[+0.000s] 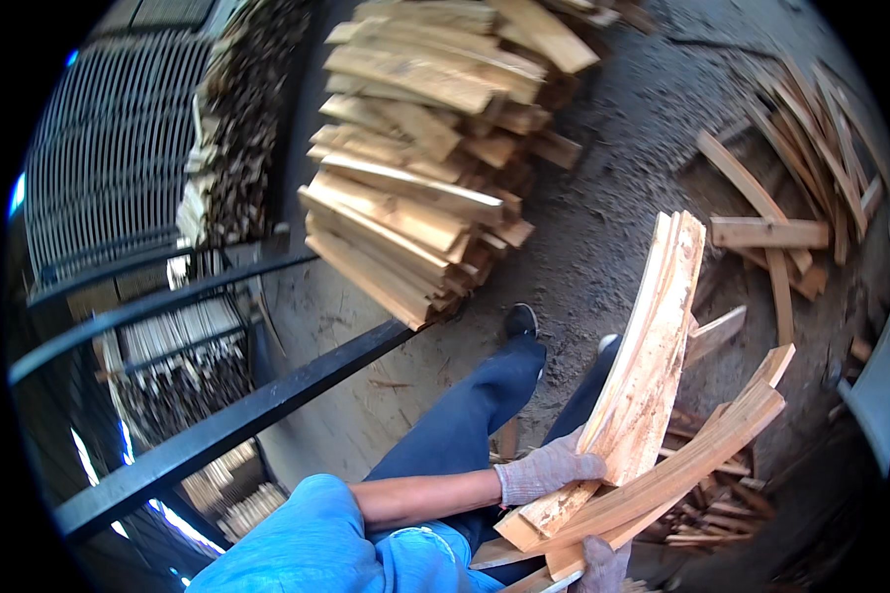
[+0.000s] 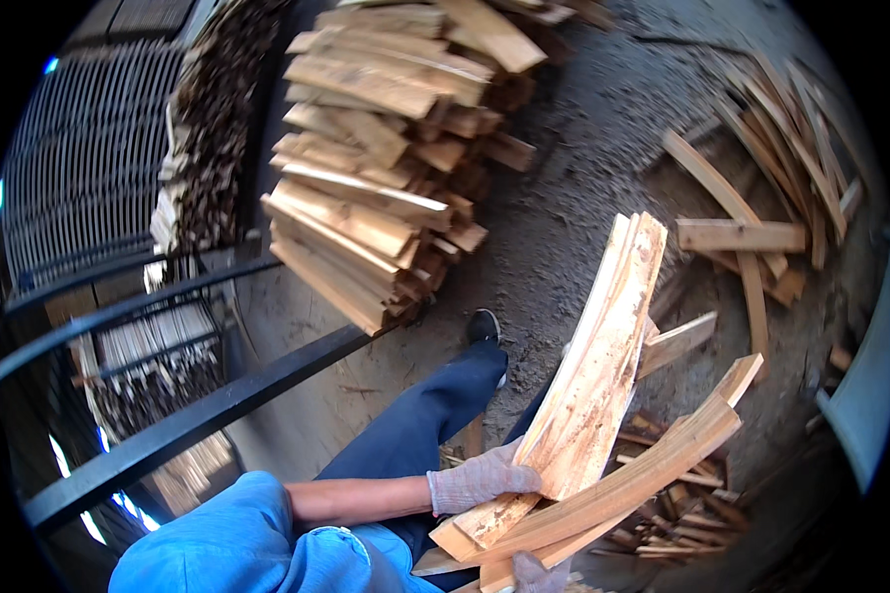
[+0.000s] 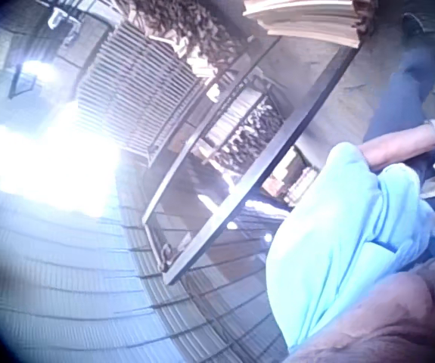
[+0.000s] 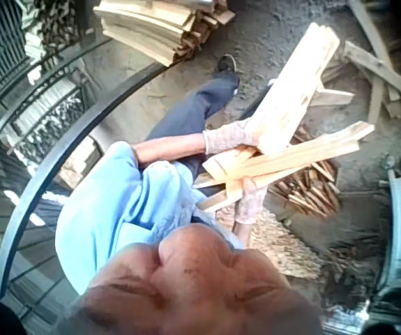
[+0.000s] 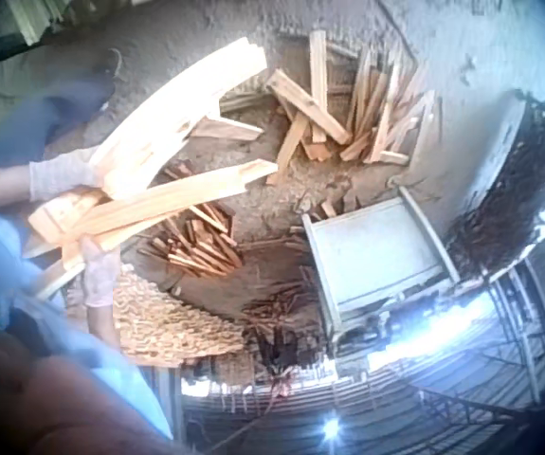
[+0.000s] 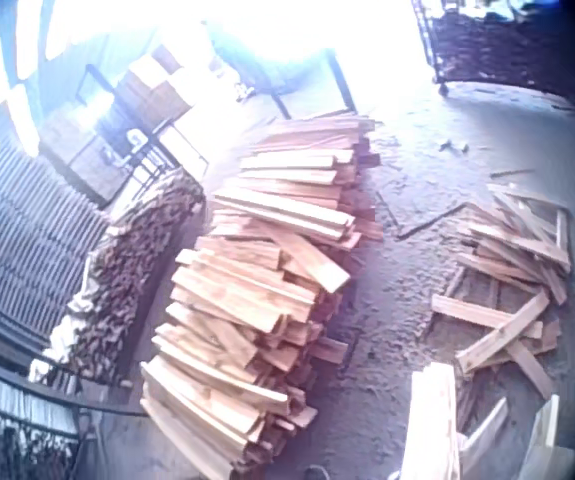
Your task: The person gathers loose wooden planks from the floor and stacks them into neat piles. They repeatedly pick up bundles of planks, align them, and place them onto a growing stack in a workshop environment.
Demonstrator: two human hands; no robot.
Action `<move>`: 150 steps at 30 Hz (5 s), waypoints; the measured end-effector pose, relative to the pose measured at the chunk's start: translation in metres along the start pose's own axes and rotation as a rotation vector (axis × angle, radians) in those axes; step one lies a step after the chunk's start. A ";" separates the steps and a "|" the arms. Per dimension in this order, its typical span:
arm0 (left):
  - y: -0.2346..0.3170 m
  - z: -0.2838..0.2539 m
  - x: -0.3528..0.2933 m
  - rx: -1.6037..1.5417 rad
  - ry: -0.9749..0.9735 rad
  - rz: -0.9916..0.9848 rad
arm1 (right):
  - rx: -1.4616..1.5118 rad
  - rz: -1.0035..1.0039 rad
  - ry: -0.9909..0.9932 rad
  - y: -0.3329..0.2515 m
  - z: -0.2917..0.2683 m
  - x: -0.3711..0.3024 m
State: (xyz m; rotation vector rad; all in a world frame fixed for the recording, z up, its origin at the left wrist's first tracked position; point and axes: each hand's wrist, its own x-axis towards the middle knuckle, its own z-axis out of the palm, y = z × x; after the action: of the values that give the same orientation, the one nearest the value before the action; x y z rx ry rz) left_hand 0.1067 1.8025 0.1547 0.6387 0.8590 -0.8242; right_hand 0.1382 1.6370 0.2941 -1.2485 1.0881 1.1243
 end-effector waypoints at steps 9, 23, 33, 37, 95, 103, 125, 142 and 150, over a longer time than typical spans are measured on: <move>0.012 -0.027 -0.074 -0.166 0.015 0.247 | -0.440 -0.097 -0.020 -0.018 0.058 -0.040; 0.003 -0.068 -0.132 -0.513 0.124 0.552 | -1.114 -0.510 -0.105 -0.051 0.147 -0.075; -0.022 -0.220 -0.083 -0.641 0.488 1.018 | -1.448 -0.705 -0.527 -0.028 0.297 0.019; -0.020 -0.285 -0.028 -1.090 0.738 0.944 | -1.602 -0.942 -0.456 0.034 0.367 0.171; 0.069 -0.492 -0.086 -0.214 1.243 0.487 | -1.747 -1.734 -0.196 -0.073 0.454 0.268; 0.098 -0.468 -0.089 -0.198 1.167 0.399 | -1.450 -1.398 0.207 -0.047 0.339 0.309; 0.101 -0.423 -0.074 0.467 1.341 0.315 | -1.879 -1.858 0.133 -0.039 0.449 0.294; -0.036 -0.434 -0.090 -0.253 1.243 0.527 | -1.120 -1.181 -0.089 0.022 0.312 0.293; -0.120 -0.324 -0.061 -0.426 1.029 0.084 | -1.564 -0.655 -0.356 0.044 0.253 0.285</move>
State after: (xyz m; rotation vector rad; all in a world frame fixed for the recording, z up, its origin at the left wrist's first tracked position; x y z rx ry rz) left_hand -0.1452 2.0080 0.0222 0.7000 1.8600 -0.1612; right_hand 0.1321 1.8981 0.0138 -2.1536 -0.7410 1.5345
